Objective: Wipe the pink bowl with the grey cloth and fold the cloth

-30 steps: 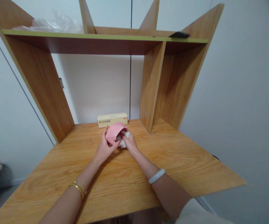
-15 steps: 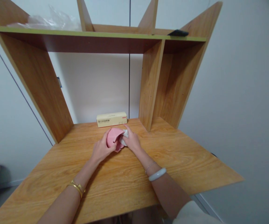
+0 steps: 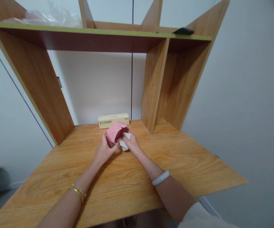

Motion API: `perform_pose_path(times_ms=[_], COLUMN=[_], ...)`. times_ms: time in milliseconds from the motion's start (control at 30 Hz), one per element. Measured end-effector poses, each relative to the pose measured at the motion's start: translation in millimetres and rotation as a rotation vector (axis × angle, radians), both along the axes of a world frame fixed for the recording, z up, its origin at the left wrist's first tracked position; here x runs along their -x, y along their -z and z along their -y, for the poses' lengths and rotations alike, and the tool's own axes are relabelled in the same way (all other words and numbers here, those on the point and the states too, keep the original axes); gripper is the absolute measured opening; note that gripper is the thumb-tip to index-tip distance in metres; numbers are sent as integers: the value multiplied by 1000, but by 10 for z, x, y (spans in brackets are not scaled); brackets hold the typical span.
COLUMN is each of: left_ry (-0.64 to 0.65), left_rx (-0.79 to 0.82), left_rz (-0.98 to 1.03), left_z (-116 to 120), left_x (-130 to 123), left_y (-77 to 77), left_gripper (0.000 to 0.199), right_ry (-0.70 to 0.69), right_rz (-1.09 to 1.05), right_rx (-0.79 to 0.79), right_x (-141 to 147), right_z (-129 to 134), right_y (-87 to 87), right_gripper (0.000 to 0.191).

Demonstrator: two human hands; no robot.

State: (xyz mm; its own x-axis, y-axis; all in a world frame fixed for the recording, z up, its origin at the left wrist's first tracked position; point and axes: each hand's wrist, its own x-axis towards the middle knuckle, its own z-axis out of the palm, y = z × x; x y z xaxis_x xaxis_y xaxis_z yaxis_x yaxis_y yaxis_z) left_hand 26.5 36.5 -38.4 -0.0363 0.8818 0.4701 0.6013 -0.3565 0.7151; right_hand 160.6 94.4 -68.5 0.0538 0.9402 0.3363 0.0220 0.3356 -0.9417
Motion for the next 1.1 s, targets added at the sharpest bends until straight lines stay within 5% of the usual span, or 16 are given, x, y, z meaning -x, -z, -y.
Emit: perform_pose_path(times_ms=[200, 300, 533, 733, 1100], left_ry=[-144, -161, -193, -27, -99], left_rx=[28, 11, -64, -23, 23], left_rz=[-368, -430, -369, -160, 10], left_z=[42, 83, 83, 16, -59], left_x=[57, 35, 49, 11, 11], left_y=[-112, -156, -166, -37, -9], left_gripper=[70, 70, 70, 71, 57], right_ry=[333, 364, 155, 52, 348], right_rz=[530, 675, 330, 19, 455], right_rx=[14, 8, -81, -108, -39], right_x=[-155, -205, -114, -5, -213], right_z=[152, 207, 95, 20, 110], right_y=[-231, -303, -105, -15, -260], right_gripper=[47, 54, 41, 33, 63])
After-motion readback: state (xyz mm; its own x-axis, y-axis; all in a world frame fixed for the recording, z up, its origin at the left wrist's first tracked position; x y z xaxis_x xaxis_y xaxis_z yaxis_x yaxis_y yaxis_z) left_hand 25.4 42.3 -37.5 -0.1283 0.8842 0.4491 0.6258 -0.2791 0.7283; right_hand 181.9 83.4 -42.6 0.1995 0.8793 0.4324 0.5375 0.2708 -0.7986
